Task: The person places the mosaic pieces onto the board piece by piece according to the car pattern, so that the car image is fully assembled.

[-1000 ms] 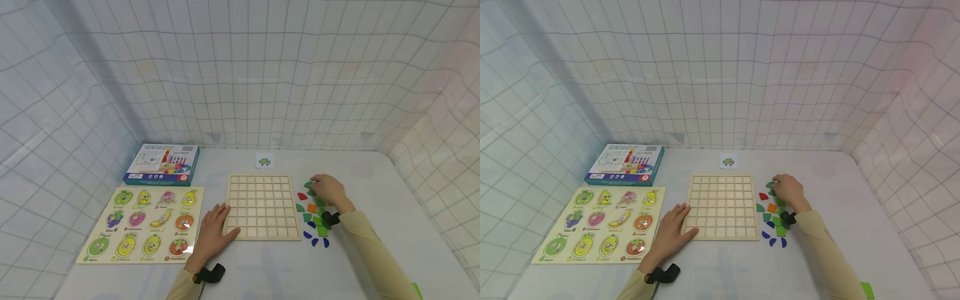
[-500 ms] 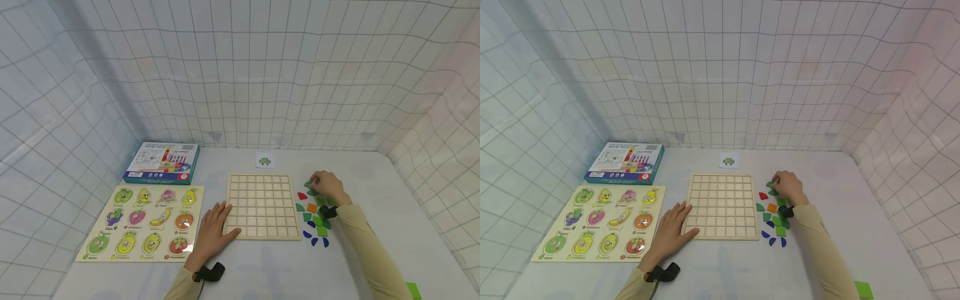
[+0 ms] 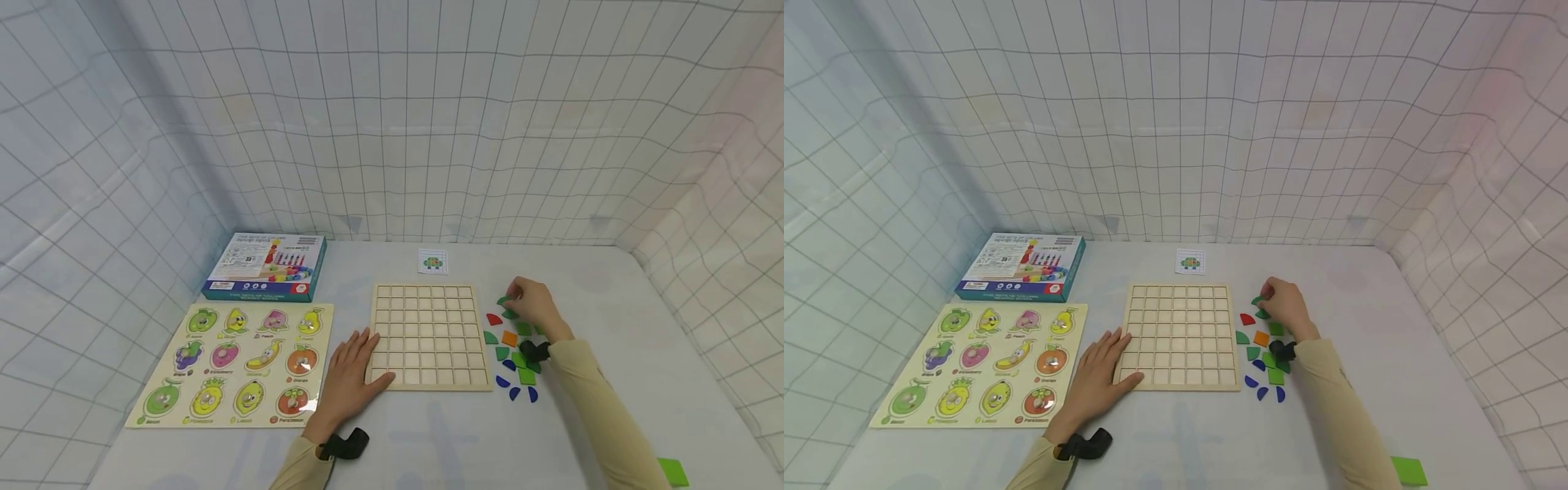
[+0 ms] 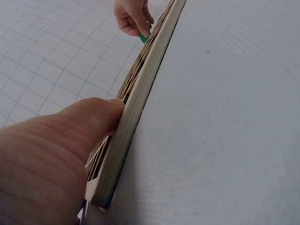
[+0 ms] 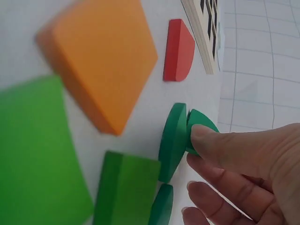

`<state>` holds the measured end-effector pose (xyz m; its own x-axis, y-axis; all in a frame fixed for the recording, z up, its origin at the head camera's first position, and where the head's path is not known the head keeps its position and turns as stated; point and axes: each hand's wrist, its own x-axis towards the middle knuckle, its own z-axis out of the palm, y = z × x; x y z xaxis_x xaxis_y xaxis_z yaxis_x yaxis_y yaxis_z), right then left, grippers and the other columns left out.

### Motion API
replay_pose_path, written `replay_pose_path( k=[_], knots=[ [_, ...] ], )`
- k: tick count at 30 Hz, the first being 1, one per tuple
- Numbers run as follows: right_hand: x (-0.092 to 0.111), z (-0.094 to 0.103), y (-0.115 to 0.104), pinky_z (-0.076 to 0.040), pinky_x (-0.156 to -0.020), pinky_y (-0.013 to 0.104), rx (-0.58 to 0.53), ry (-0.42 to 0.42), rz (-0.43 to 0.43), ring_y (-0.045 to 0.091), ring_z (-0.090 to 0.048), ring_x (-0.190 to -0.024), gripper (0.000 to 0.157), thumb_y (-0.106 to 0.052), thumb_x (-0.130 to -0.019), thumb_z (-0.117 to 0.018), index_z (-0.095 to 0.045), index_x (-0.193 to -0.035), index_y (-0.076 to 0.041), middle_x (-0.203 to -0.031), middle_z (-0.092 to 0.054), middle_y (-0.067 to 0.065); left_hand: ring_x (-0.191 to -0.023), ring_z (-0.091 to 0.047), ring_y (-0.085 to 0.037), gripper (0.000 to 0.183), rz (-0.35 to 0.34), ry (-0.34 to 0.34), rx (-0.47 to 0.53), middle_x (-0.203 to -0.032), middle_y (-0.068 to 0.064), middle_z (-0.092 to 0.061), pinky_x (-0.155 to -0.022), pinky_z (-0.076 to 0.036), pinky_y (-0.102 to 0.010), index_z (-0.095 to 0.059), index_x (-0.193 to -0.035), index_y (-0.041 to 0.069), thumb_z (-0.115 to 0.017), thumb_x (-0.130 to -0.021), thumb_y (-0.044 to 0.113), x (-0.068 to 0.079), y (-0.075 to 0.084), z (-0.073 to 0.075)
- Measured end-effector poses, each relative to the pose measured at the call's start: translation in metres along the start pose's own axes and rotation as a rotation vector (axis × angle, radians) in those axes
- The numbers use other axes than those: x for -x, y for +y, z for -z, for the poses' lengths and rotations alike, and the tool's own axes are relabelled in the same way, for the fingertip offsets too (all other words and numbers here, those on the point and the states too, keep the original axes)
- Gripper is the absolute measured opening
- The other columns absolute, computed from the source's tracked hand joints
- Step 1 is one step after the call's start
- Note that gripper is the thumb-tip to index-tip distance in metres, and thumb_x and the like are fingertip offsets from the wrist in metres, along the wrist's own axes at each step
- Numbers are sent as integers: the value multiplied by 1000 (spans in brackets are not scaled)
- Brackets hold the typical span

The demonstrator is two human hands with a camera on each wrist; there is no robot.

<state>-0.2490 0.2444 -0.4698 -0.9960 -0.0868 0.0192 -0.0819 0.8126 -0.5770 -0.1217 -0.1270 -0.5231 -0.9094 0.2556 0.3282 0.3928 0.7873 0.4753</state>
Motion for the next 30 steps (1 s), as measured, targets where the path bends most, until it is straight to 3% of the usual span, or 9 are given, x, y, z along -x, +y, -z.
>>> replay_pose_path(
  k=[10, 15, 30],
  knots=[
    [9, -19, -29, -45, -64, 36, -101, 102, 183, 23, -53, -73, 8, -2, -87, -65, -64, -95, -1, -85, -62, 9, -137, -26, -34, 74, 7, -18, -6, -147, -16, -37, -109, -16, -51, -44, -142, 7, -65, -84, 48, 0, 0, 2],
    [10, -32, -52, -47, -65, 35, -187, 58, 242, 20, -56, -73, 10, -4, -87, -68, -65, -97, -2, -84, -62, 5, -137, -26, -34, 74, 2, -14, -12, -146, -16, -38, -108, -17, -52, -44, -142, 6, -66, -84, 47, 0, 1, 2],
    [0, -74, -101, -49, -67, 29, -302, -110, 271, 13, -59, -71, 5, -6, -85, -71, -70, -89, -4, -80, -65, -1, -138, -24, -32, 74, 13, -39, -14, -148, -14, -36, -109, -15, -50, -42, -144, 9, -64, -85, 48, 0, 0, 2]
  ],
)
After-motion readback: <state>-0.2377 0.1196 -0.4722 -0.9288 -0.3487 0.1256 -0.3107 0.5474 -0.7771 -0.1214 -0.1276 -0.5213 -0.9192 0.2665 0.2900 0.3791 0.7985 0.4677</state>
